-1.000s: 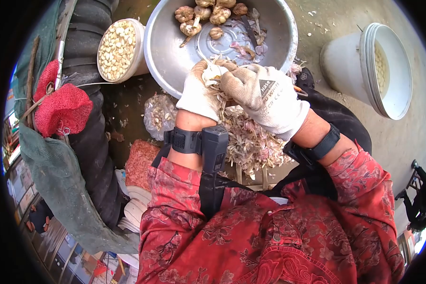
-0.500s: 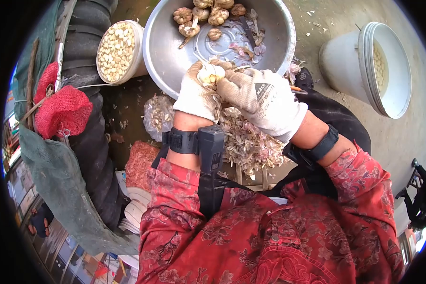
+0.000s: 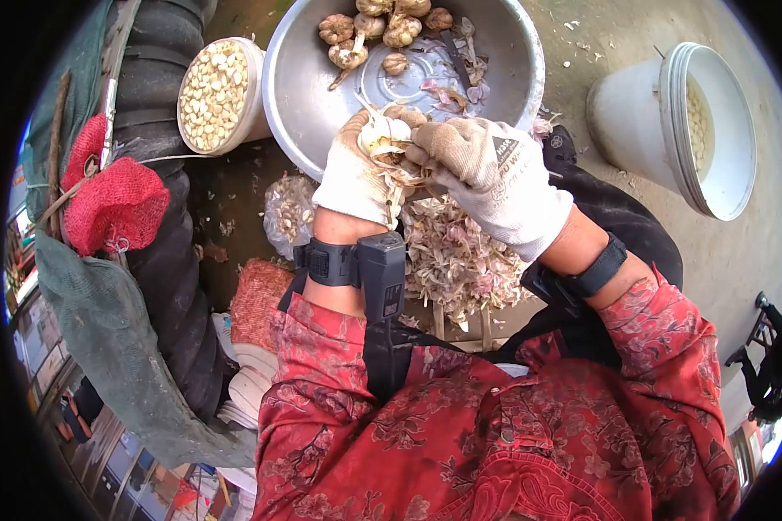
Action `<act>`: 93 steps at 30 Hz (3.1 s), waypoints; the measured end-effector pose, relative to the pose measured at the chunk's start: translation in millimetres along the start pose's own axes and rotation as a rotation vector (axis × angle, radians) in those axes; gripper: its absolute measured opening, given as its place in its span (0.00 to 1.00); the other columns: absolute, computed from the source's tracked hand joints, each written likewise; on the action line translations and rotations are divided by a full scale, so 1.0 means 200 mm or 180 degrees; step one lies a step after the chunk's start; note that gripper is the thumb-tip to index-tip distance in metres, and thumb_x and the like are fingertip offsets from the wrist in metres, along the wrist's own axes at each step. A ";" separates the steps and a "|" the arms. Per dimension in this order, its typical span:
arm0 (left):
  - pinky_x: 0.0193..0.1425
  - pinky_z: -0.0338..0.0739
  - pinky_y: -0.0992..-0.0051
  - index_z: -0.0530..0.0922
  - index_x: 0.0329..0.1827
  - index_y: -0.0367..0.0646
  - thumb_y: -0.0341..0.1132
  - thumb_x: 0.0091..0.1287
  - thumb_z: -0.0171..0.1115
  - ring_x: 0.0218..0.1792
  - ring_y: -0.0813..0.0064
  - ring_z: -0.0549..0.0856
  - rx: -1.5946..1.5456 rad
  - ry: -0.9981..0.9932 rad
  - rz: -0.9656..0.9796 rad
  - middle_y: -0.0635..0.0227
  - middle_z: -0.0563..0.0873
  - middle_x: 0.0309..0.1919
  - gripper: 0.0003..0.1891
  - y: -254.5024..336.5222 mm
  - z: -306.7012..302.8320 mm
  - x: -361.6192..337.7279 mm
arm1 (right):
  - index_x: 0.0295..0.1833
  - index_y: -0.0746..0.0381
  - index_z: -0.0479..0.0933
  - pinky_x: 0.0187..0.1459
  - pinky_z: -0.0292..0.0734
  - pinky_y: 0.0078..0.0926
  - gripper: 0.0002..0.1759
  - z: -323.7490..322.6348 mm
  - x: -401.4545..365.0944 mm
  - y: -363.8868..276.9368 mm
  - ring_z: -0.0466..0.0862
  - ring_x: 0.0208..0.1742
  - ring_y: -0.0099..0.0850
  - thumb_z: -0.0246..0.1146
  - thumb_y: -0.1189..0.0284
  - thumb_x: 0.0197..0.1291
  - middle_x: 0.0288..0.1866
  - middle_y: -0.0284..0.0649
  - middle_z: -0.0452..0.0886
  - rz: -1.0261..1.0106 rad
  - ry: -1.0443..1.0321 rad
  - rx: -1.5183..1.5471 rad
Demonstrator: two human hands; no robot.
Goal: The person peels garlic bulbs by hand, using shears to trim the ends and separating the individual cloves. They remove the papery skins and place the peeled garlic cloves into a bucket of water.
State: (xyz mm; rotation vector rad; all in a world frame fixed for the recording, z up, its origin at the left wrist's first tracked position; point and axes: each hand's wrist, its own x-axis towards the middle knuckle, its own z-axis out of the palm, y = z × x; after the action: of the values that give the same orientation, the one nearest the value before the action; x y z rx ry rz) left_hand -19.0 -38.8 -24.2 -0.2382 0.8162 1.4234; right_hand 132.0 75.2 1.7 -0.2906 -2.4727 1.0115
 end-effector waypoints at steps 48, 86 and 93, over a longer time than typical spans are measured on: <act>0.31 0.76 0.79 0.77 0.39 0.41 0.50 0.74 0.47 0.26 0.76 0.79 0.0497 0.1260 0.1695 0.67 0.81 0.28 0.20 0.10 0.20 -0.02 | 0.47 0.70 0.77 0.37 0.78 0.33 0.30 0.10 0.29 -0.09 0.85 0.35 0.39 0.57 0.49 0.62 0.33 0.51 0.83 0.2092 -0.0636 0.1770; 0.50 0.79 0.66 0.79 0.44 0.38 0.50 0.74 0.43 0.39 0.63 0.84 -0.0536 0.0818 0.1087 0.58 0.84 0.37 0.23 0.01 0.11 0.00 | 0.42 0.70 0.74 0.38 0.75 0.39 0.21 0.20 0.20 -0.09 0.82 0.36 0.47 0.58 0.58 0.64 0.31 0.55 0.80 0.2095 -0.0139 0.1866; 0.52 0.78 0.72 0.65 0.60 0.38 0.29 0.71 0.50 0.46 0.72 0.81 -0.0270 0.0154 0.1535 0.62 0.78 0.49 0.16 -0.03 0.03 0.00 | 0.43 0.70 0.73 0.41 0.74 0.43 0.17 0.24 0.17 -0.09 0.80 0.38 0.53 0.55 0.64 0.64 0.33 0.59 0.79 0.1830 0.0235 0.1620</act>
State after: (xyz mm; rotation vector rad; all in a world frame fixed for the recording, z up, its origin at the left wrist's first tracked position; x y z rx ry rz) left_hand -11.6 -36.1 -21.3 -0.1448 0.8906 1.9127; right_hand 79.3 45.9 -4.3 -0.8729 -2.0007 1.7721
